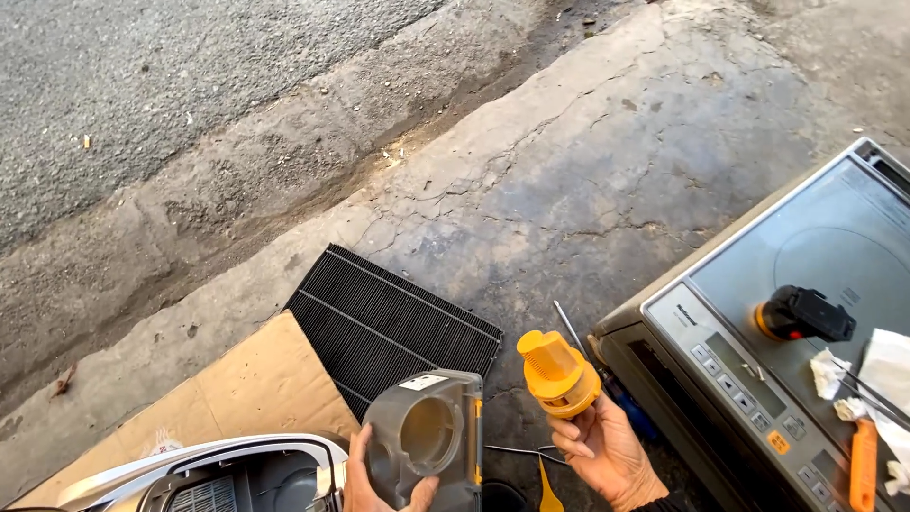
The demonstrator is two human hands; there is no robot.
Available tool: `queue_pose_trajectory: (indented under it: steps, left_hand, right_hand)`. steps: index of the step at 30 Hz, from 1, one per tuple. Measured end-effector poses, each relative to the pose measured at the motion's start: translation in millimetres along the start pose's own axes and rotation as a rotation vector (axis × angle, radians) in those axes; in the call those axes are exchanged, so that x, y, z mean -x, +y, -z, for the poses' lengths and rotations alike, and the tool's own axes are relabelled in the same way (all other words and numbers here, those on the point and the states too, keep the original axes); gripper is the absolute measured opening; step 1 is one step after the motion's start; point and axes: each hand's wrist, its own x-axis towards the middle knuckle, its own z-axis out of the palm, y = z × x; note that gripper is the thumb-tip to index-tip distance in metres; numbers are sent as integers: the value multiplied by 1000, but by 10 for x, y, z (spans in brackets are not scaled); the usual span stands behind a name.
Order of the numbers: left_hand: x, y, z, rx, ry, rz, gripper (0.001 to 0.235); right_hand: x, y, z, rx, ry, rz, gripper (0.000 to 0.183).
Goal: Disassembling and cleaning a vacuum cleaner by removing filters and unscrewing components with a power drill.
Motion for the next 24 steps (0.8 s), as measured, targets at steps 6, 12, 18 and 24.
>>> queue_pose_trajectory:
  steps: [6, 12, 18, 24]
  left_hand:
    - [-7, -203, -325, 188, 226, -26, 126]
    - [77, -236, -362, 233, 352, 5, 98]
    - [-126, -812, -340, 142, 177, 165, 53]
    - [-242, -423, -208, 50, 96, -134, 24]
  right_hand:
    - [-448, -131, -136, 177, 82, 95, 22]
    - [-923, -81, -355, 745, 398, 409, 11]
    - [-1113, -126, -667, 914, 557, 479, 20]
    - [-357, -25, -1297, 1029, 584, 346, 50]
